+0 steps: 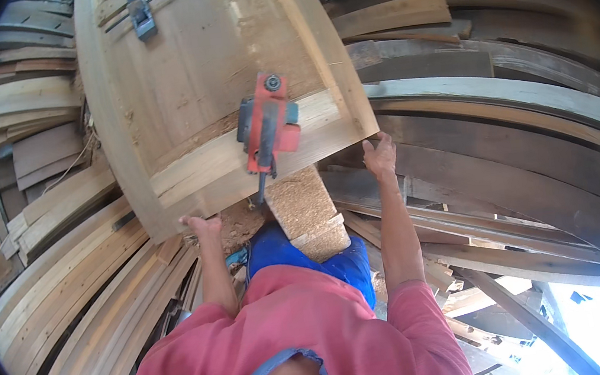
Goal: The person sands the surface of a wooden door using a hand plane and then switches to an electric sander, moving both tools across the wood to smooth it.
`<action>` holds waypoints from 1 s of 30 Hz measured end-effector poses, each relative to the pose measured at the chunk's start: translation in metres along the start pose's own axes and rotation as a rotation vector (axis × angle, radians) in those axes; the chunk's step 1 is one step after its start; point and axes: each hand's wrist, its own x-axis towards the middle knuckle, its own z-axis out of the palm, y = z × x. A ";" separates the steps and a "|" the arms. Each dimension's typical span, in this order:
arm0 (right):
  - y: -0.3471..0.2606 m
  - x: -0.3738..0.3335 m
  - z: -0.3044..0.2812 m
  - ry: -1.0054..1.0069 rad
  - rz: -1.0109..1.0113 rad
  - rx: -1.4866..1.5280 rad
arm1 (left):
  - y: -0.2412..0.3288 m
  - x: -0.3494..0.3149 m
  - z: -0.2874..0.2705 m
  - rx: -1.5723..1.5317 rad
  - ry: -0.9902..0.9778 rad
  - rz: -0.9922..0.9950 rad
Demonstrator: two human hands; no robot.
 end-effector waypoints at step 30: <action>-0.027 0.103 0.045 -0.134 -0.085 -0.165 | -0.095 0.007 -0.009 0.035 -0.134 -0.055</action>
